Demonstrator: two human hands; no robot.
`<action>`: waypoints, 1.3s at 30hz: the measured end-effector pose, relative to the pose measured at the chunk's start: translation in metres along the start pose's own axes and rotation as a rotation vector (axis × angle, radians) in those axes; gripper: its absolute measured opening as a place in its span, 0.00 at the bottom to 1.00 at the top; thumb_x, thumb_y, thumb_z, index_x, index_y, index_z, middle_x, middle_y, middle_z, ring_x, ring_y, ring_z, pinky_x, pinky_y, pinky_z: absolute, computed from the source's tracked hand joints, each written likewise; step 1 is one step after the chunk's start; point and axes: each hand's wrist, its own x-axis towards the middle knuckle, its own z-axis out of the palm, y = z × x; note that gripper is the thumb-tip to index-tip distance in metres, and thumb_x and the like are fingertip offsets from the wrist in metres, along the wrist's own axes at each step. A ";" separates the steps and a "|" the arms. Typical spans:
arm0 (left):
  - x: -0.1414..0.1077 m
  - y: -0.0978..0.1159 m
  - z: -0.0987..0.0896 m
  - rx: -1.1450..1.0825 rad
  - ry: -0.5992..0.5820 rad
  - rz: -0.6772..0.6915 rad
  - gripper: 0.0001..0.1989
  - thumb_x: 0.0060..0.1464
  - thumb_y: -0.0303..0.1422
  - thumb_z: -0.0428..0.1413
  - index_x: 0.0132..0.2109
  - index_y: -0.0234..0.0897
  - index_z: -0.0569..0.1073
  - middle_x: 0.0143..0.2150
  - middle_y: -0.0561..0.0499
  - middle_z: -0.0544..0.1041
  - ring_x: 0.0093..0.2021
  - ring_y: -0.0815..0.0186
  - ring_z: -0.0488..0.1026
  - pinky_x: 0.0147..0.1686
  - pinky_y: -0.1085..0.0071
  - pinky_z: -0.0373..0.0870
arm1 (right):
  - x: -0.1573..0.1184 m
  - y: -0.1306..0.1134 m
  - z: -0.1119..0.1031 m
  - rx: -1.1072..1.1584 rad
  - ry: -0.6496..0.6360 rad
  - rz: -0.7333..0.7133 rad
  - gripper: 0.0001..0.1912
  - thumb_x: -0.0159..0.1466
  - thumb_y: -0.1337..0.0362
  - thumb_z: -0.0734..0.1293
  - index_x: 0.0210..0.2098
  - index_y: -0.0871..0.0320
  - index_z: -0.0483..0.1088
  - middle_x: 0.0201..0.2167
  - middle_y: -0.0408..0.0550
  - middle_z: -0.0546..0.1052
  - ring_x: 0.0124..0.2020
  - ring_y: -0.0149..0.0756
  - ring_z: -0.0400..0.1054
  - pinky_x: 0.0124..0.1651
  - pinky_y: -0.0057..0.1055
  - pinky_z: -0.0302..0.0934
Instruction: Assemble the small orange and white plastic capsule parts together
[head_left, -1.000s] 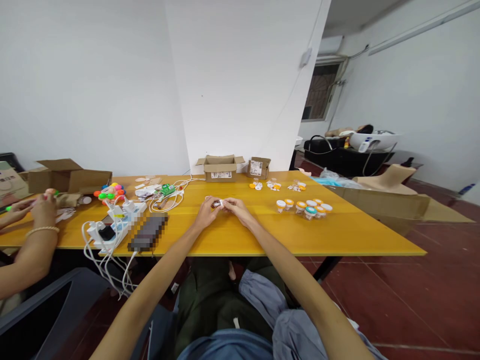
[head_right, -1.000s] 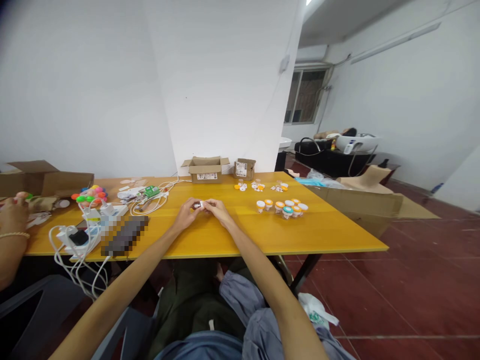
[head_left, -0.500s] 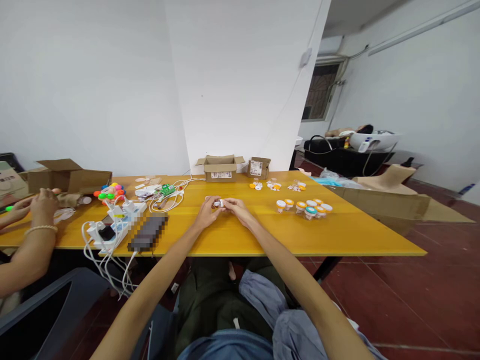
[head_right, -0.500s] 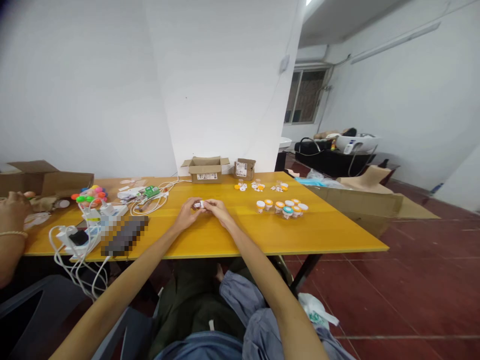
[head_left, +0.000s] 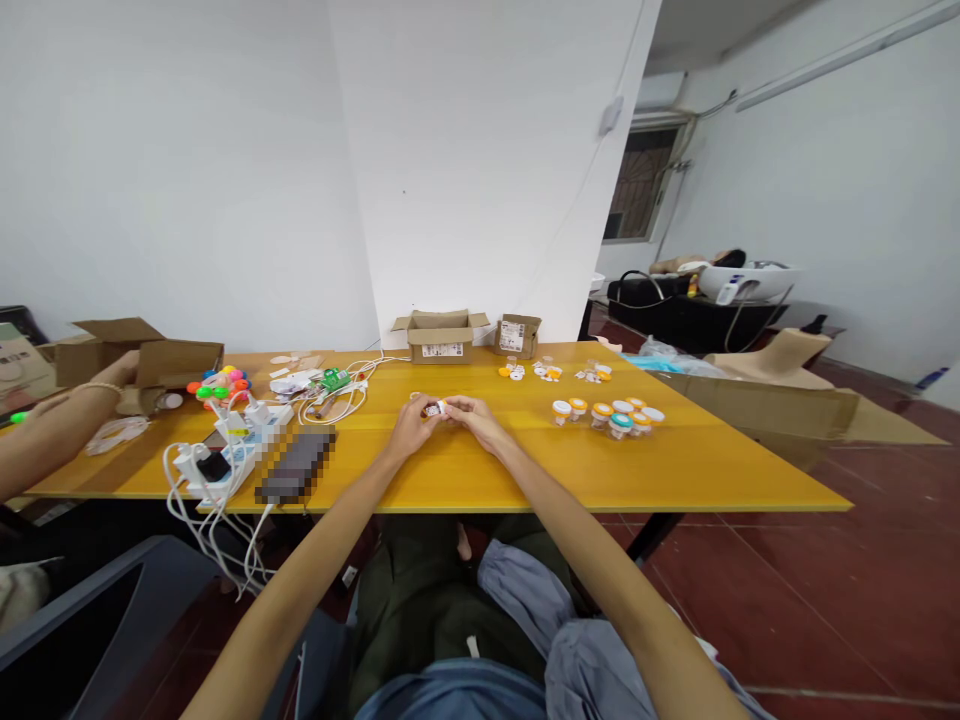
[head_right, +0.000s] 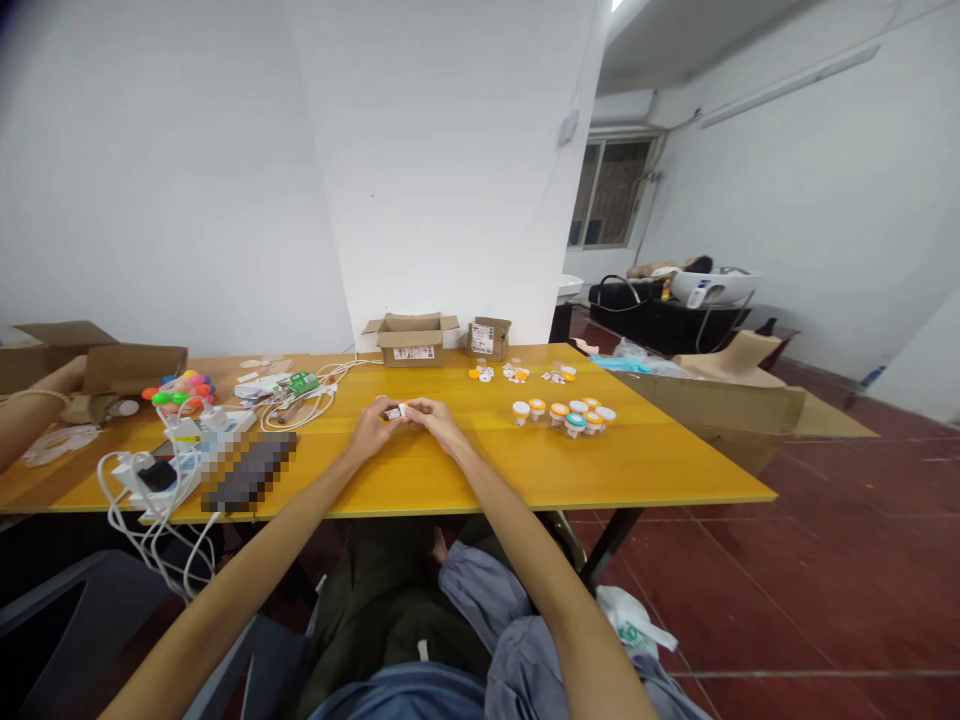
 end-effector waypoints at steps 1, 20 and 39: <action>0.000 0.000 0.000 0.001 0.000 0.002 0.08 0.55 0.36 0.60 0.41 0.39 0.77 0.34 0.50 0.78 0.34 0.64 0.72 0.35 0.69 0.71 | 0.000 0.000 0.000 -0.003 -0.003 0.000 0.19 0.44 0.52 0.79 0.32 0.55 0.79 0.31 0.45 0.80 0.35 0.35 0.72 0.43 0.34 0.64; 0.000 -0.002 0.001 -0.011 0.021 0.010 0.07 0.53 0.32 0.62 0.40 0.40 0.74 0.35 0.51 0.76 0.34 0.64 0.72 0.34 0.69 0.71 | 0.001 -0.001 0.001 0.024 0.005 0.020 0.20 0.41 0.52 0.80 0.30 0.56 0.78 0.31 0.46 0.81 0.34 0.36 0.73 0.45 0.35 0.65; -0.002 -0.006 0.002 0.015 -0.011 -0.004 0.15 0.51 0.30 0.62 0.47 0.42 0.73 0.38 0.50 0.77 0.37 0.63 0.73 0.36 0.68 0.71 | 0.001 -0.001 0.000 0.024 0.014 0.028 0.20 0.42 0.52 0.80 0.31 0.56 0.78 0.32 0.47 0.81 0.35 0.37 0.73 0.45 0.36 0.66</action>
